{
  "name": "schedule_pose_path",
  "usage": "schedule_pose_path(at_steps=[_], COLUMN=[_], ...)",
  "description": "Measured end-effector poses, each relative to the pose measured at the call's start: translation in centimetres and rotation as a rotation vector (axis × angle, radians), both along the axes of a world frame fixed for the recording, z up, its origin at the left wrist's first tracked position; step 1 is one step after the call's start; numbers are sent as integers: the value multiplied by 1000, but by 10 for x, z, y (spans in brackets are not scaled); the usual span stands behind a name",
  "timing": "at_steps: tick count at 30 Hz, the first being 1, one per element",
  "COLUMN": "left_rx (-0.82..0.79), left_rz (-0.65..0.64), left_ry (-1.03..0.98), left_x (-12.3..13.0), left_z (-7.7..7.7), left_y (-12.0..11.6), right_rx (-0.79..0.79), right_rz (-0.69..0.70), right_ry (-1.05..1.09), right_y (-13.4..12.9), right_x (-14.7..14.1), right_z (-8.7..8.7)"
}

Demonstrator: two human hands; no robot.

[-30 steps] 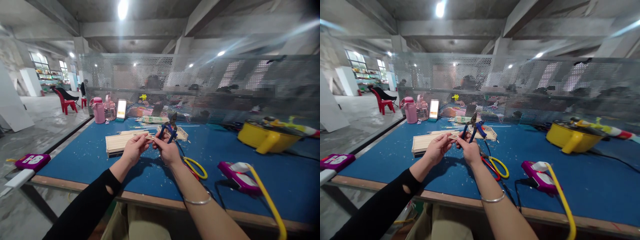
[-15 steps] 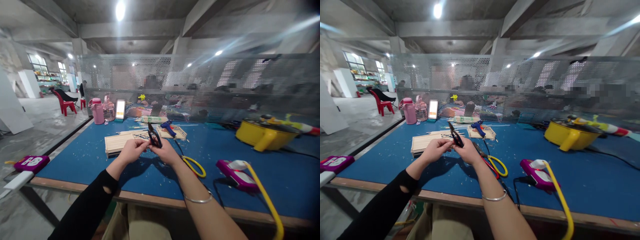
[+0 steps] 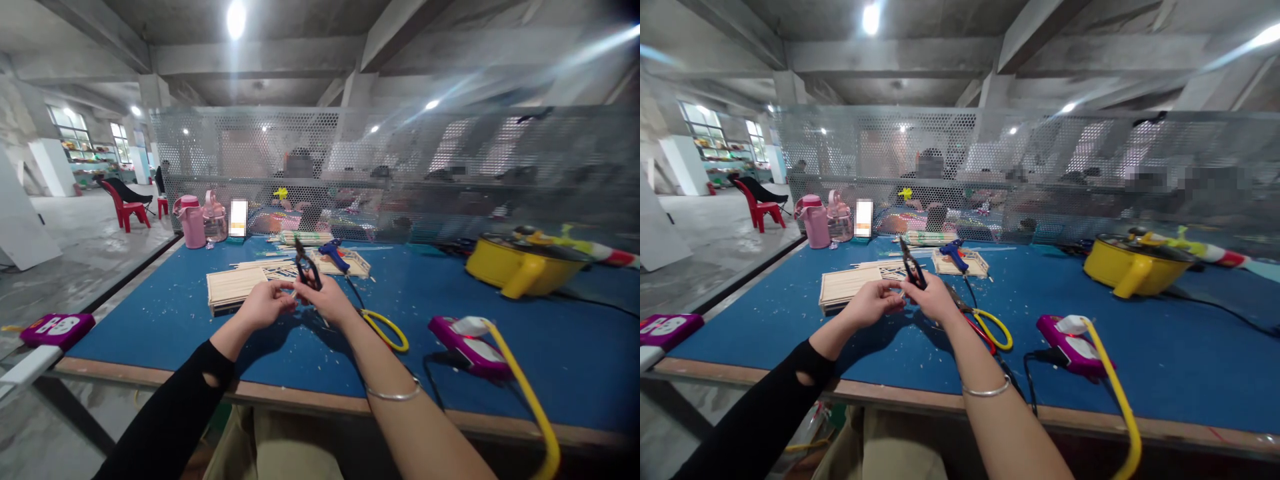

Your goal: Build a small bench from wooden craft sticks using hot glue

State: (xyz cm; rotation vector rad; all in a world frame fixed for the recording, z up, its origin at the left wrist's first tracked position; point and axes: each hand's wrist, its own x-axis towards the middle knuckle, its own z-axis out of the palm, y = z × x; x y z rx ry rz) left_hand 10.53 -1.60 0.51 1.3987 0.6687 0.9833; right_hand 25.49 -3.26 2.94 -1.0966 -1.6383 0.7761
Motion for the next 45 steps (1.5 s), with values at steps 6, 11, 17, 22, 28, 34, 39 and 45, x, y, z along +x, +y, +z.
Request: schedule_pose_path(at_steps=[6,11,17,22,28,34,39,45], left_rx=[-119,-212,-222,-155,75,132,117,82], left_rz=[-23,67,103,104,114,99,94,97], left_ry=[-97,-140,-210,-177,-120,-143,-152,-170], left_x=[2,3,4,3,3,3,2,3], left_z=[13,16,17,16,10,12,16,16], left_y=[-7,-7,-5,-3,0,-2,-5,-5], right_rx=[-74,-72,55,0,130,323,386,388], right_rz=[-86,-106,-142,-108,-234,-305,-336,-346], right_ry=[160,8,-574,-895,-1148,-1236,-1258,-1283], right_y=[6,5,-10,-25,-34,-36,-37,-39], right_x=[5,6,21,28,27,32,34,35], right_z=[-1,0,15,30,37,34,32,33])
